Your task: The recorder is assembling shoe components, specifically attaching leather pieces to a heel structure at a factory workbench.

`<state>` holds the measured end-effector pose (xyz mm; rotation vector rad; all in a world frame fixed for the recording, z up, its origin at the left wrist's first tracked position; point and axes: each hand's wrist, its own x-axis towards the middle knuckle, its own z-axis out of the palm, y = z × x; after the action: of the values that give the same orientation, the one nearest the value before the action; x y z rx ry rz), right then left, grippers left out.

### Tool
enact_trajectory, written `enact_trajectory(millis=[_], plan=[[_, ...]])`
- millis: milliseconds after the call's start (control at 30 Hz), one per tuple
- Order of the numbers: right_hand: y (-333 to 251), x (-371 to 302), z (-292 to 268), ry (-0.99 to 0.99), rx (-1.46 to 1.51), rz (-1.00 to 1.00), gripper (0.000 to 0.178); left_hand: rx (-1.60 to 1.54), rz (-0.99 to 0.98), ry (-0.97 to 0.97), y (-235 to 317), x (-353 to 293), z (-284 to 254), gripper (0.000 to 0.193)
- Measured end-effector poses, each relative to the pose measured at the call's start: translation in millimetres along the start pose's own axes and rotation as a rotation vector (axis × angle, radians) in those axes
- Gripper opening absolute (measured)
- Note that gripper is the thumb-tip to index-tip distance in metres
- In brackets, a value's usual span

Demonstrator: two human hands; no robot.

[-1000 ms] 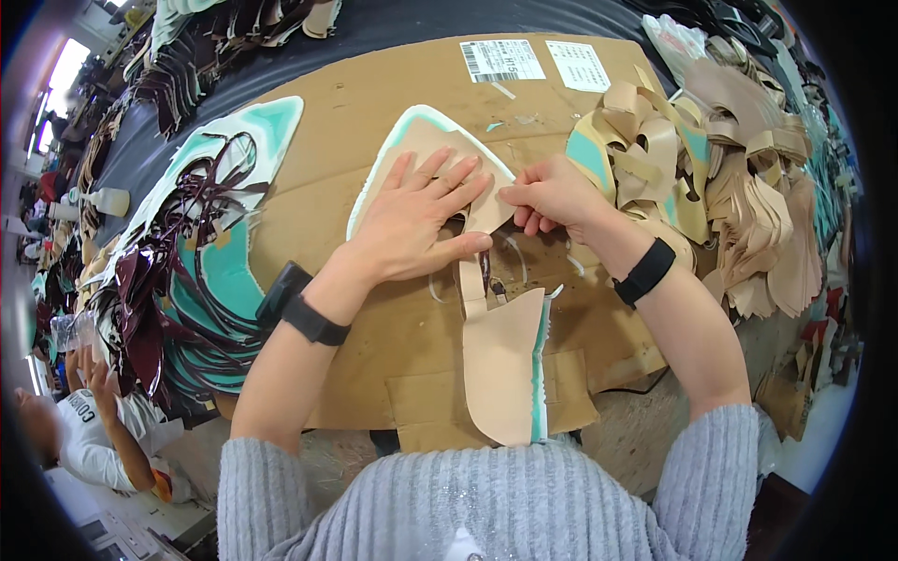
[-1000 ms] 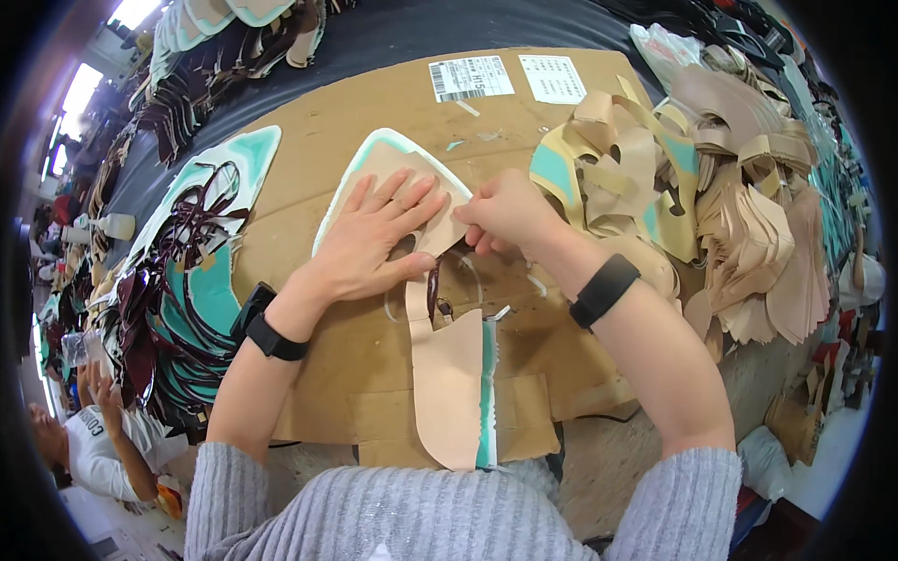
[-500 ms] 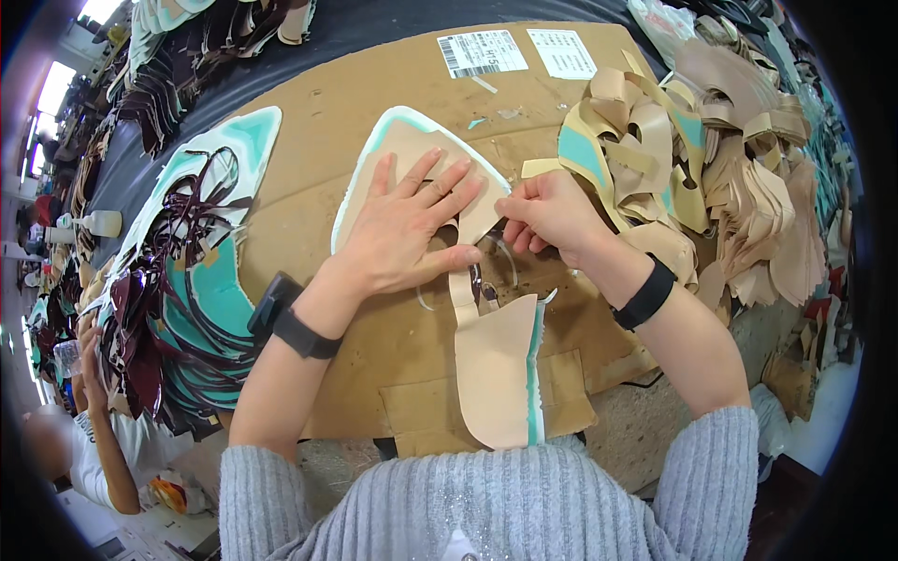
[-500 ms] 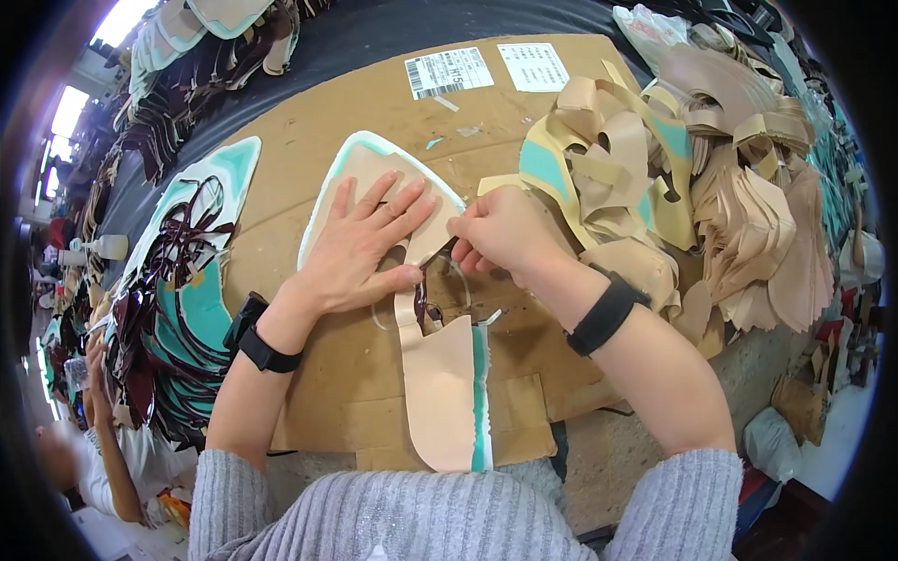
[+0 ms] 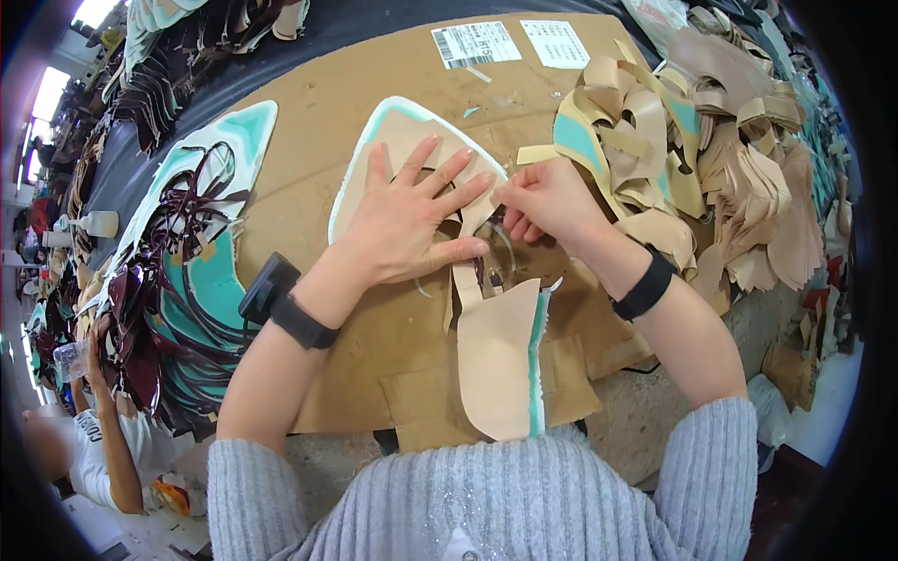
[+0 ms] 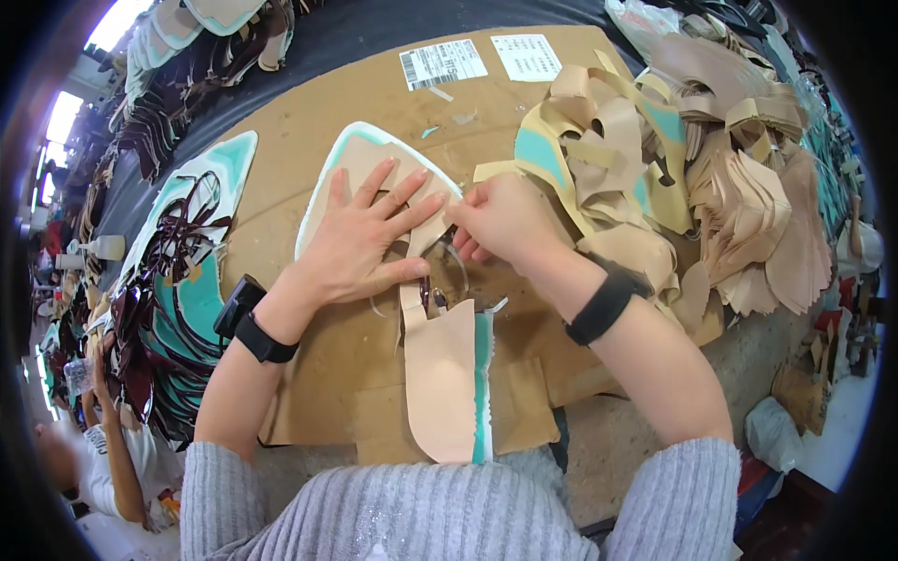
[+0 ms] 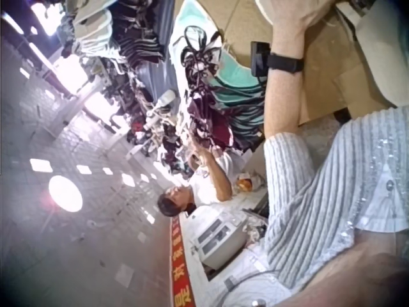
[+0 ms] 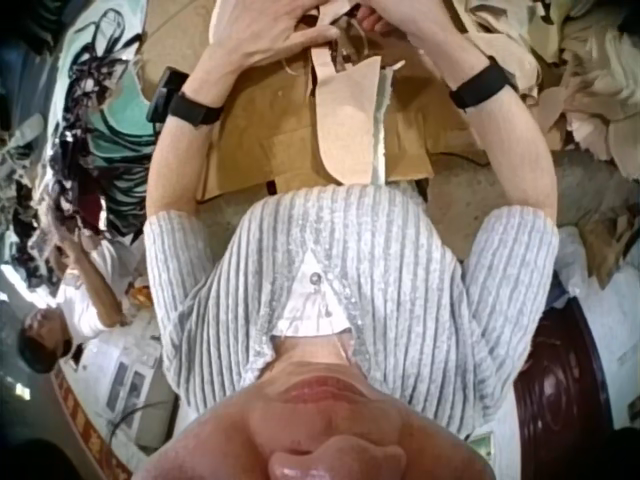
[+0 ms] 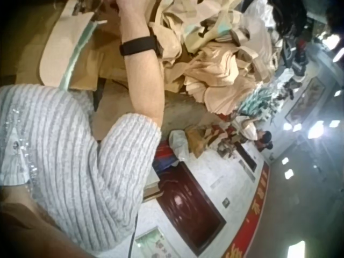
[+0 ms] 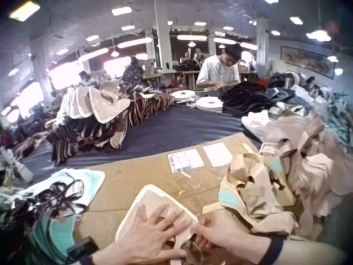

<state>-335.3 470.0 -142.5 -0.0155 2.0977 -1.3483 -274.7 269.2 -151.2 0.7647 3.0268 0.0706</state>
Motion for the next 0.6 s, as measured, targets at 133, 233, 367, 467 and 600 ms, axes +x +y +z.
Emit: enact_trajectory(millis=[133,233,367,467,600], plan=[[2.2,-5.3,-7.5,-0.054,0.078,0.033,0.019,-0.025,0.002,0.008,-2.6,-0.8,2.9,0.069],[-3.9,-10.7,-13.1,-0.021,0.073,0.023,0.018,-0.038,-0.007,-0.015,-3.8,-1.2,0.7,0.069],[-19.4,-11.1,-22.4,0.121,0.069,-0.083,0.016,-0.031,-0.011,-0.014,-3.6,-0.2,1.3,0.069],[-17.2,-4.0,-28.2,0.125,0.083,-0.182,0.017,-0.026,-0.017,-0.013,-1.6,1.3,0.3,0.068],[3.7,7.8,-22.9,0.265,-0.209,-0.494,0.018,-0.029,-0.037,0.003,2.8,2.9,-0.5,0.066]])
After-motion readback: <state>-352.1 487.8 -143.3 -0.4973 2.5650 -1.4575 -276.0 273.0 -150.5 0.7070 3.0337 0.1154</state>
